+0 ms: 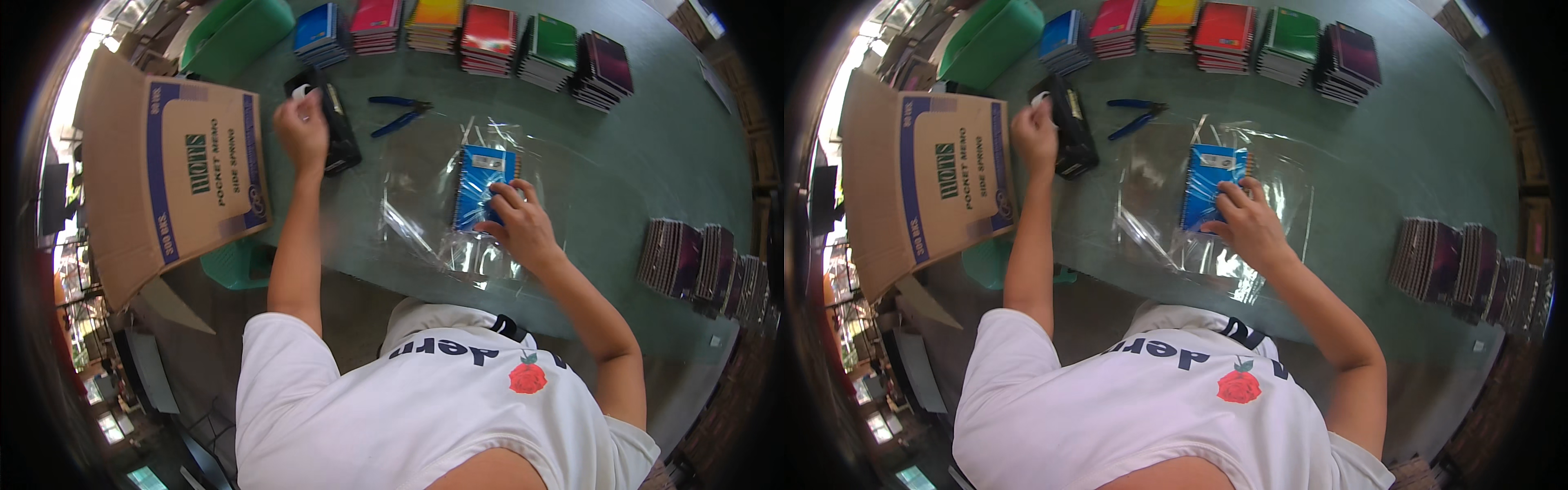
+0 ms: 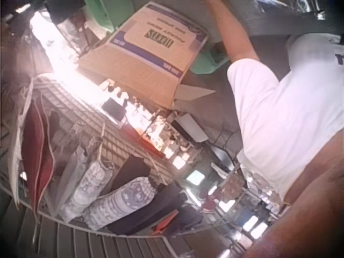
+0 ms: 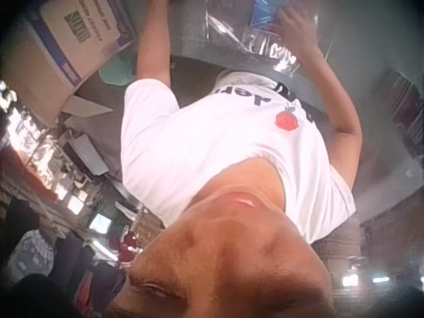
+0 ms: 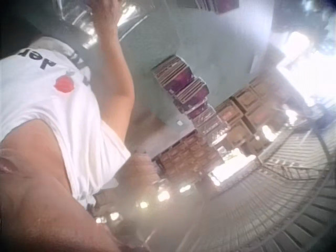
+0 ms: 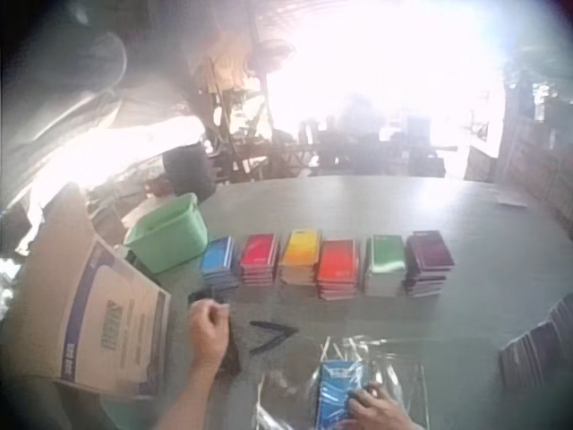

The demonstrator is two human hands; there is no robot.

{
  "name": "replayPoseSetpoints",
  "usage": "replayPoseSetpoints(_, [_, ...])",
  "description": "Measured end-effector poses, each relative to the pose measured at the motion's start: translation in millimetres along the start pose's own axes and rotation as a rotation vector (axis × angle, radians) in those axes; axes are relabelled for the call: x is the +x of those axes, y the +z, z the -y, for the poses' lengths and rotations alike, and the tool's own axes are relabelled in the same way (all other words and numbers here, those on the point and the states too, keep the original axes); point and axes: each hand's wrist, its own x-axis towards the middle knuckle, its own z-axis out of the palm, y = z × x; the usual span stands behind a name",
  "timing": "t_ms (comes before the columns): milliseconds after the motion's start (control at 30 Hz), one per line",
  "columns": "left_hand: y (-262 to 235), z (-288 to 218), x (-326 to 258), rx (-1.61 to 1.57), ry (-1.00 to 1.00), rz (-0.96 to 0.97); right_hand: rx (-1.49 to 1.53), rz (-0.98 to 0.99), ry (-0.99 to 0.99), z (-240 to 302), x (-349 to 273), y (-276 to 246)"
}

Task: The person picks up notebooks of different colors from a table, stacks them, places them into a clear plastic bag, and then seals the bag with tape.

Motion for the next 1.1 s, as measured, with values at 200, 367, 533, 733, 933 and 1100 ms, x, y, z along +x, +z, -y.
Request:
replayPoseSetpoints(200, [-30, 30, -55, -0.419, -0.464, 0.116, 0.252, 0.200, 0.229, -10, 32, -18])
replayPoseSetpoints(367, [-49, 15, -95, -0.811, -0.821, 0.139, -0.098, 0.312, 0.162, 2, 40, -26])
replayPoseSetpoints(533, [-83, 20, -53, 0.276, -0.130, 0.681, -0.086, 0.126, 0.110, -14, 23, -16])
replayPoseSetpoints(733, [-46, -109, -47, -0.420, -0.093, 1.101, 0.122, 0.141, 0.232, -26, 23, -12])
replayPoseSetpoints(933, [31, -187, -100, -0.037, 0.310, 1.255, 0.160, 0.174, 0.304, -27, 24, -8])
replayPoseSetpoints(1100, [21, -167, -85, 0.032, 0.117, 1.176, 0.363, -0.121, 0.407, -32, 3, 0])
